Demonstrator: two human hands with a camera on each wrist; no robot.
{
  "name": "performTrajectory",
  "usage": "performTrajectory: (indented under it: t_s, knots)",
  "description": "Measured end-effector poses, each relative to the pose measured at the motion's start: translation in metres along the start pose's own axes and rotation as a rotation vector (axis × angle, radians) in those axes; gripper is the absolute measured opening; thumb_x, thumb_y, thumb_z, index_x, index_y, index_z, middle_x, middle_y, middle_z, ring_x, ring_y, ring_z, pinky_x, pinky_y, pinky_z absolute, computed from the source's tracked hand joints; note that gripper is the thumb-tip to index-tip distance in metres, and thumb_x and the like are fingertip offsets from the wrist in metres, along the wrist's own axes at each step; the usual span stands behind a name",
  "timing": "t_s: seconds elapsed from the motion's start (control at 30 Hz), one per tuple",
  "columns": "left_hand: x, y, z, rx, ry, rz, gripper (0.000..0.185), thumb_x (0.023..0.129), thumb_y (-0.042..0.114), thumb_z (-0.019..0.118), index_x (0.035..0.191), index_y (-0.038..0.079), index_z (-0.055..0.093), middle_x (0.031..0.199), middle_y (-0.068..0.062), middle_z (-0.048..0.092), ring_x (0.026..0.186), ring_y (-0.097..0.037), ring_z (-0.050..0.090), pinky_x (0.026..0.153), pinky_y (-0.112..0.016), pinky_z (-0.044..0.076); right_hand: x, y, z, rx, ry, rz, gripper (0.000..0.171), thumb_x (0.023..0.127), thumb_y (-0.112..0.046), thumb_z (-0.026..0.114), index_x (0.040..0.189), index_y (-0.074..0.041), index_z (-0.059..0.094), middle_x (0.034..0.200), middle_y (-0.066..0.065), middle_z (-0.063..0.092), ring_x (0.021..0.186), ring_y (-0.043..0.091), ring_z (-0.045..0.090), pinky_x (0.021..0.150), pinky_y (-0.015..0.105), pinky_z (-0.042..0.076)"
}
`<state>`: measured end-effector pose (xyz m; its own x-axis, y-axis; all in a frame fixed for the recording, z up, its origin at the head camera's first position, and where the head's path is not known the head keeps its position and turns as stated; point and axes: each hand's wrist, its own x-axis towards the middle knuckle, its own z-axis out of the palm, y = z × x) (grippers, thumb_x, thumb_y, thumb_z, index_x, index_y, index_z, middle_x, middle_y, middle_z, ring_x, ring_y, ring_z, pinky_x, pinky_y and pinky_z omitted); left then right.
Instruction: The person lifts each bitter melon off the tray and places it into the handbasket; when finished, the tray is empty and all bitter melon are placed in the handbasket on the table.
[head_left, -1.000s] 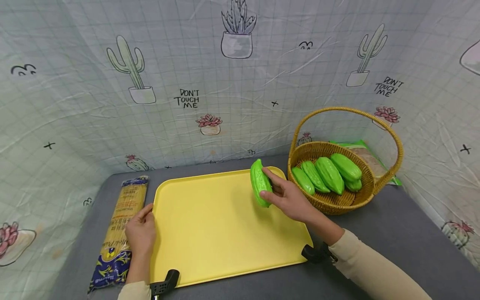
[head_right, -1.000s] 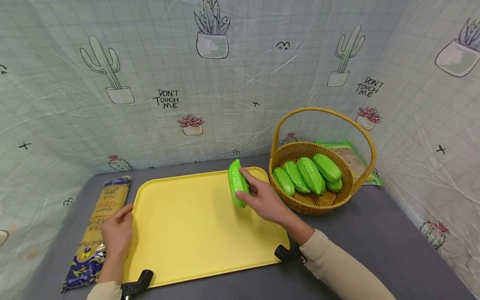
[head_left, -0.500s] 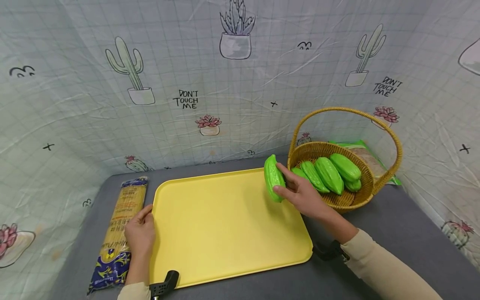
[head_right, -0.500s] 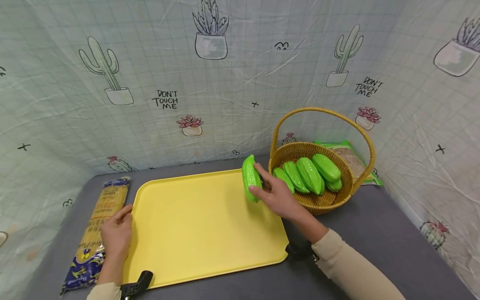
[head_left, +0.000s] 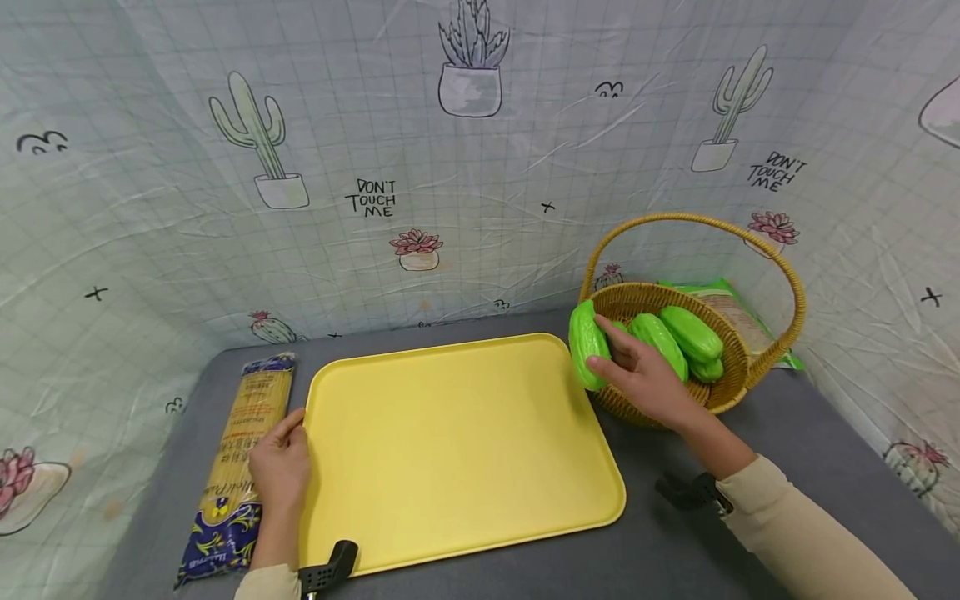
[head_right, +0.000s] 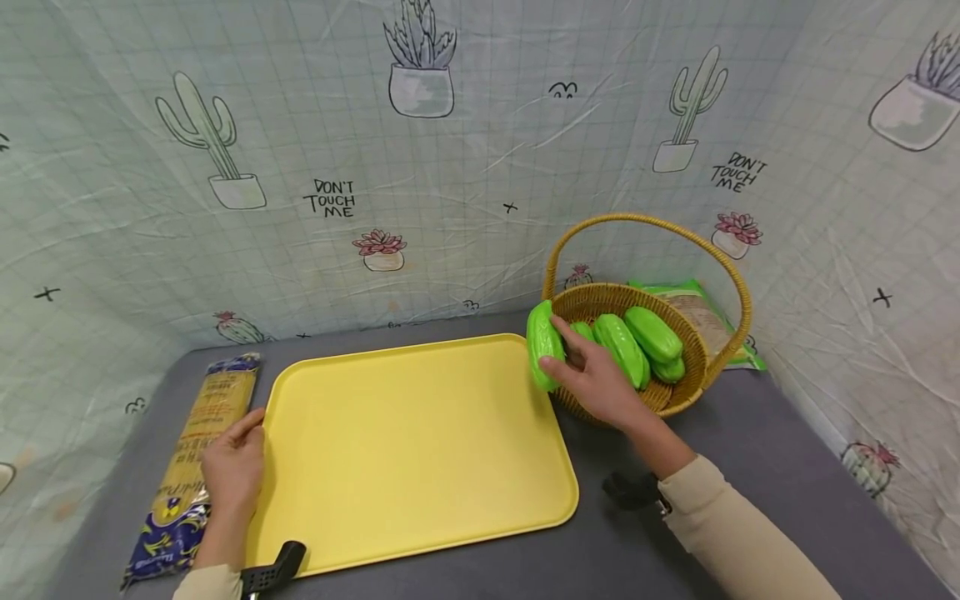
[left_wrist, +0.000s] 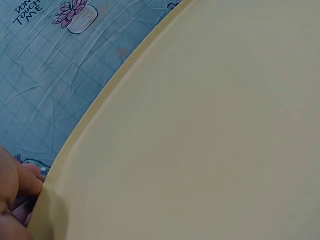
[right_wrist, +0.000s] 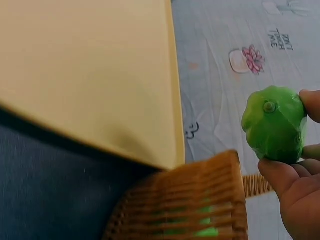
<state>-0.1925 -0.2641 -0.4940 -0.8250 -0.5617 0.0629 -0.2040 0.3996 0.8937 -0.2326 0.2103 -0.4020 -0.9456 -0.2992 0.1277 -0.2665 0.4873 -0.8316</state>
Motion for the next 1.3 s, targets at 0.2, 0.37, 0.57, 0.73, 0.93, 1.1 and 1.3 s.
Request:
performTrajectory:
  t_s: [0.2, 0.37, 0.57, 0.73, 0.93, 1.1, 1.3]
  knots:
    - [0.001, 0.000, 0.001, -0.002, -0.004, -0.007, 0.037, 0.107, 0.017, 0.048, 0.139, 0.004, 0.064, 0.142, -0.026, 0.059, 0.123, -0.045, 0.062, 0.061, 0.005, 0.033, -0.003, 0.003, -0.015, -0.053, 0.020, 0.051, 0.072, 0.106, -0.032, 0.055, 0.165, -0.014, 0.016, 0.170, 0.019, 0.019, 0.149, 0.044, 0.037, 0.110, 0.057, 0.044]
    - [0.001, 0.000, 0.002, -0.001, 0.002, -0.015, 0.037, 0.107, 0.015, 0.048, 0.139, 0.005, 0.064, 0.143, -0.024, 0.060, 0.122, -0.041, 0.064, 0.062, 0.005, 0.033, -0.005, 0.009, -0.026, -0.052, 0.014, 0.080, 0.073, 0.107, -0.033, 0.053, 0.165, -0.015, 0.014, 0.170, 0.020, 0.016, 0.149, 0.049, 0.033, 0.112, 0.063, 0.040]
    - [0.001, 0.000, 0.003, -0.005, -0.003, -0.014, 0.037, 0.108, 0.016, 0.048, 0.139, 0.004, 0.063, 0.143, -0.025, 0.060, 0.122, -0.044, 0.063, 0.062, 0.005, 0.033, -0.004, 0.020, -0.033, -0.057, 0.007, 0.085, 0.072, 0.107, -0.032, 0.052, 0.165, -0.013, 0.014, 0.170, 0.021, 0.016, 0.149, 0.049, 0.032, 0.112, 0.064, 0.039]
    - [0.001, 0.000, 0.003, 0.001, 0.005, -0.011, 0.037, 0.107, 0.015, 0.048, 0.139, 0.005, 0.064, 0.143, -0.023, 0.061, 0.121, -0.042, 0.064, 0.062, 0.005, 0.034, -0.004, 0.026, -0.037, -0.068, -0.018, 0.095, 0.073, 0.107, -0.032, 0.052, 0.165, -0.010, 0.014, 0.170, 0.022, 0.015, 0.149, 0.051, 0.030, 0.112, 0.065, 0.038]
    - [0.002, 0.000, 0.003, 0.006, -0.003, -0.006, 0.037, 0.108, 0.016, 0.047, 0.139, 0.005, 0.064, 0.142, -0.024, 0.060, 0.122, -0.043, 0.063, 0.062, 0.005, 0.033, -0.003, 0.031, -0.040, -0.085, -0.066, 0.110, 0.073, 0.107, -0.032, 0.053, 0.164, -0.007, 0.015, 0.170, 0.023, 0.014, 0.150, 0.053, 0.027, 0.112, 0.067, 0.037]
    - [0.002, 0.000, 0.003, 0.012, -0.007, -0.008, 0.038, 0.108, 0.018, 0.047, 0.139, 0.005, 0.064, 0.142, -0.024, 0.060, 0.122, -0.043, 0.063, 0.061, 0.004, 0.033, -0.002, 0.034, -0.041, -0.082, -0.087, 0.120, 0.073, 0.108, -0.033, 0.051, 0.164, -0.007, 0.013, 0.170, 0.022, 0.012, 0.151, 0.053, 0.022, 0.113, 0.069, 0.034]
    - [0.002, 0.001, 0.004, 0.007, -0.016, -0.010, 0.038, 0.107, 0.018, 0.048, 0.139, 0.005, 0.063, 0.142, -0.025, 0.060, 0.124, -0.043, 0.062, 0.062, 0.005, 0.032, -0.003, 0.037, -0.041, -0.081, -0.085, 0.149, 0.070, 0.109, -0.033, 0.047, 0.165, -0.010, 0.012, 0.171, 0.022, 0.009, 0.152, 0.054, 0.020, 0.114, 0.070, 0.032]
